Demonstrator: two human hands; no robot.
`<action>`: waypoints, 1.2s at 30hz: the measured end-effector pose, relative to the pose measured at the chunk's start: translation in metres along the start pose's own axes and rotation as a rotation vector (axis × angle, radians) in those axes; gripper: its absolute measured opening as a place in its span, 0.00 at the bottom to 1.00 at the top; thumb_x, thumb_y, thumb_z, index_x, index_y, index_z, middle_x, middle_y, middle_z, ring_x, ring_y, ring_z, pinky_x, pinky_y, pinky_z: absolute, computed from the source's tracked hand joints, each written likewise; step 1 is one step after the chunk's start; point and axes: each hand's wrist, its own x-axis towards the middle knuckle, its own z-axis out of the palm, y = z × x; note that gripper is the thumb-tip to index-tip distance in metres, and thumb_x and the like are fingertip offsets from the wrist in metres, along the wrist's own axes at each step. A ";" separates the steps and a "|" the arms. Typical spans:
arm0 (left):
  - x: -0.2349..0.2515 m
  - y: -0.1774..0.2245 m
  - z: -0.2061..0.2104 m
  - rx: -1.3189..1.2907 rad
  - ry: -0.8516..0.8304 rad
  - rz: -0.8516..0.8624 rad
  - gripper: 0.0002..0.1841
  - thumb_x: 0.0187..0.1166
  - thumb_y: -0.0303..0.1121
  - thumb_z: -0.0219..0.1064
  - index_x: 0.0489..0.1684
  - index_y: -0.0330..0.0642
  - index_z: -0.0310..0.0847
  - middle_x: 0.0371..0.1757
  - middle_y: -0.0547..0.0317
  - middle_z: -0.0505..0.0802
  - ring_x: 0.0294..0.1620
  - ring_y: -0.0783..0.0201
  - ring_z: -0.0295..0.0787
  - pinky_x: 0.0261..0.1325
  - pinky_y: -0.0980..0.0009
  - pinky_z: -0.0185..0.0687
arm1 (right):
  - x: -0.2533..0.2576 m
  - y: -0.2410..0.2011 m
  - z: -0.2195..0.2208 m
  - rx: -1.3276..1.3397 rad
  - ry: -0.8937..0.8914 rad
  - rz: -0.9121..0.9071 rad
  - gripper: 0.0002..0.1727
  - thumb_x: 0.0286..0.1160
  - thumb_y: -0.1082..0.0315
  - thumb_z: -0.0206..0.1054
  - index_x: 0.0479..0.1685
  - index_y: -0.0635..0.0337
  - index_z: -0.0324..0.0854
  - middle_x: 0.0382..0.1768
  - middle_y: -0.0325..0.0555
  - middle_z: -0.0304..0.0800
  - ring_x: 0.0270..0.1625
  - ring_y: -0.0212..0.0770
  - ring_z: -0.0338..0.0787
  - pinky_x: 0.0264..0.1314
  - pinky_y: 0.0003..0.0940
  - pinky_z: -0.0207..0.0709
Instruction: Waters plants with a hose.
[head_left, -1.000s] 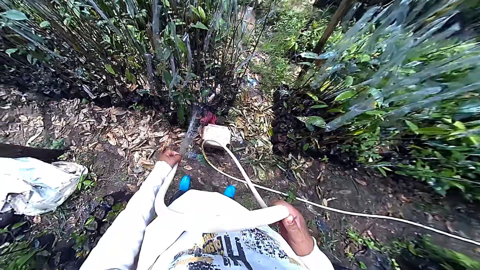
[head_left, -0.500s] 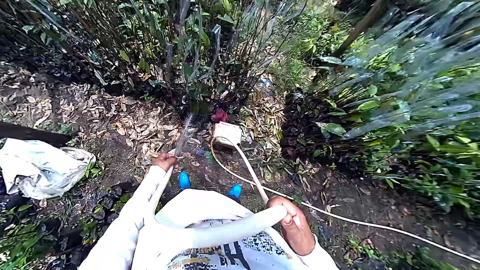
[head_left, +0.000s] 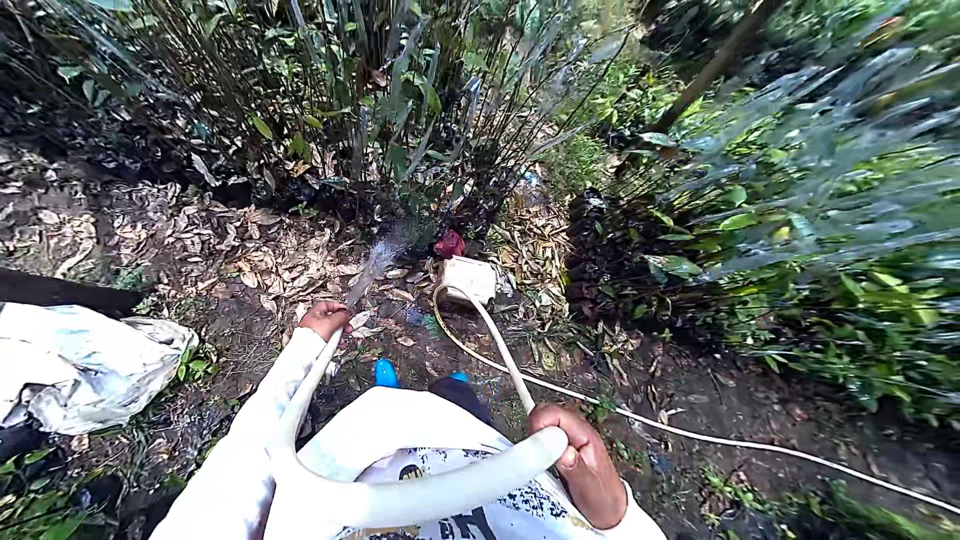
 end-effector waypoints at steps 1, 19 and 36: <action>0.001 0.002 0.002 0.008 -0.019 0.007 0.16 0.85 0.28 0.63 0.65 0.29 0.72 0.26 0.59 0.88 0.15 0.73 0.79 0.22 0.78 0.76 | 0.001 -0.002 0.002 0.000 0.003 -0.005 0.27 0.78 0.30 0.58 0.37 0.43 0.84 0.30 0.19 0.83 0.36 0.11 0.80 0.40 0.09 0.73; 0.031 0.093 0.045 0.178 -0.006 0.079 0.14 0.84 0.30 0.65 0.61 0.32 0.76 0.26 0.57 0.88 0.17 0.72 0.79 0.25 0.75 0.77 | 0.008 0.010 -0.035 0.111 0.205 -0.030 0.21 0.80 0.34 0.58 0.47 0.34 0.87 0.36 0.14 0.88 0.39 0.11 0.84 0.42 0.10 0.76; 0.079 0.207 0.137 0.484 0.033 0.126 0.15 0.83 0.30 0.66 0.61 0.31 0.76 0.31 0.52 0.89 0.22 0.67 0.81 0.32 0.69 0.80 | 0.041 0.021 -0.138 0.284 0.322 0.087 0.21 0.74 0.31 0.61 0.39 0.32 0.88 0.30 0.14 0.88 0.32 0.12 0.83 0.37 0.11 0.76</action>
